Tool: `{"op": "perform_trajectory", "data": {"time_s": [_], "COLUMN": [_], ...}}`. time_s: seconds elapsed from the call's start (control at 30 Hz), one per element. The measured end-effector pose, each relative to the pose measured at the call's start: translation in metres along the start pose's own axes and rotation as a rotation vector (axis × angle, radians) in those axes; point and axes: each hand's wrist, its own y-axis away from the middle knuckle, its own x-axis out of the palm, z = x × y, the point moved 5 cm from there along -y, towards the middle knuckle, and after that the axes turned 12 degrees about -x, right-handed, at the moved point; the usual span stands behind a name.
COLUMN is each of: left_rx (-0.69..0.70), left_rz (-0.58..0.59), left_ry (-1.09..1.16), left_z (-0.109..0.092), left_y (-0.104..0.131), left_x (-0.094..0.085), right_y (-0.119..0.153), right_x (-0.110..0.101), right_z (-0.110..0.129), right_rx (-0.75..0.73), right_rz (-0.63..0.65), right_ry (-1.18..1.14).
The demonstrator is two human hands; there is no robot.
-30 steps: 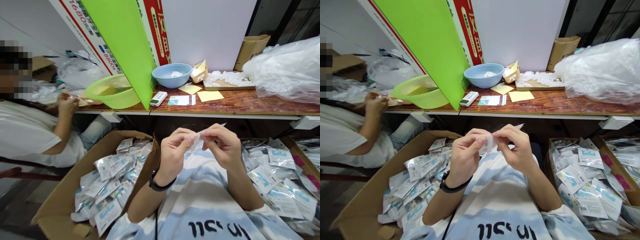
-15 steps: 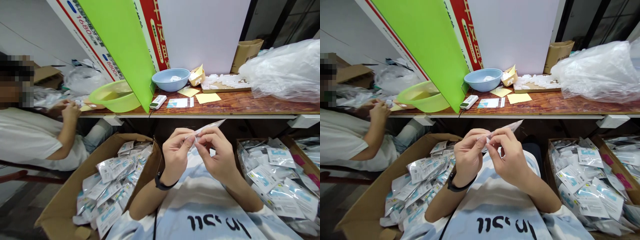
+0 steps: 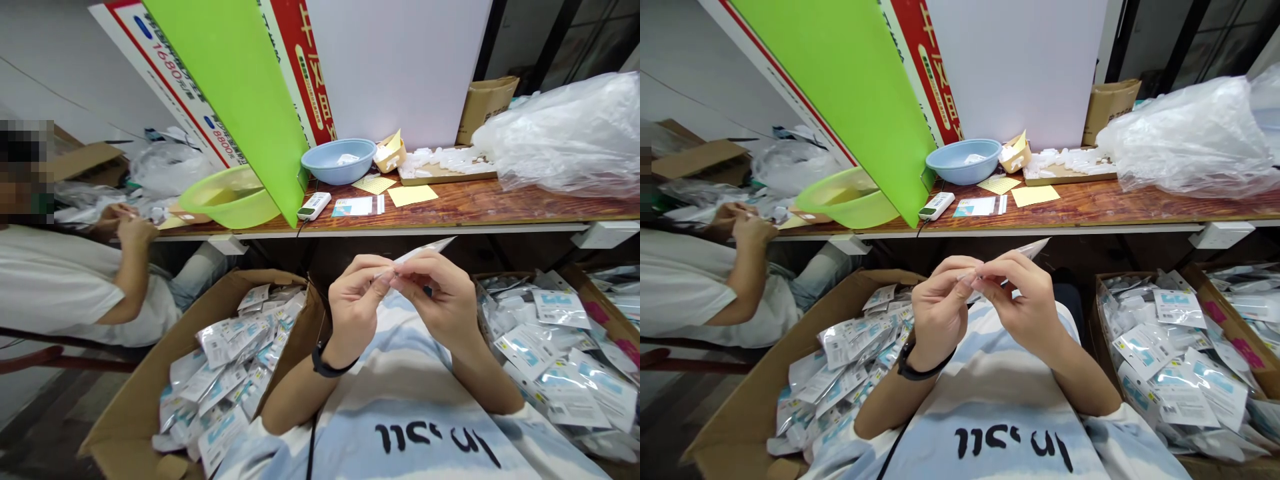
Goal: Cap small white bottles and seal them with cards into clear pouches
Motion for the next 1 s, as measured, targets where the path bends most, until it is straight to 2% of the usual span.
{"op": "perform_trajectory", "data": {"time_s": [0.17, 0.37, 0.5, 0.77, 1.0], "left_rx": [0.021, 0.040, 0.046, 0.074, 0.040], "left_rz": [-0.012, -0.010, -0.007, 0.001, -0.044], "left_ry": [-0.025, -0.155, -0.166, -0.160, -0.153], "left_z": [-0.003, -0.009, -0.010, -0.012, -0.012], "left_y": [0.000, -0.002, -0.001, 0.001, 0.005], "left_x": [-0.001, 0.001, 0.000, 0.001, -0.001], "right_y": [0.001, -0.004, -0.003, -0.003, 0.002], "right_x": [0.002, -0.003, -0.005, -0.003, 0.007], "right_z": [-0.004, -0.011, -0.015, -0.008, -0.001], "right_rx": [0.038, 0.078, 0.082, -0.015, -0.150], "right_rz": [0.003, 0.090, 0.119, 0.134, 0.056], "right_ry": [-0.065, -0.111, -0.152, -0.090, 0.028]}}
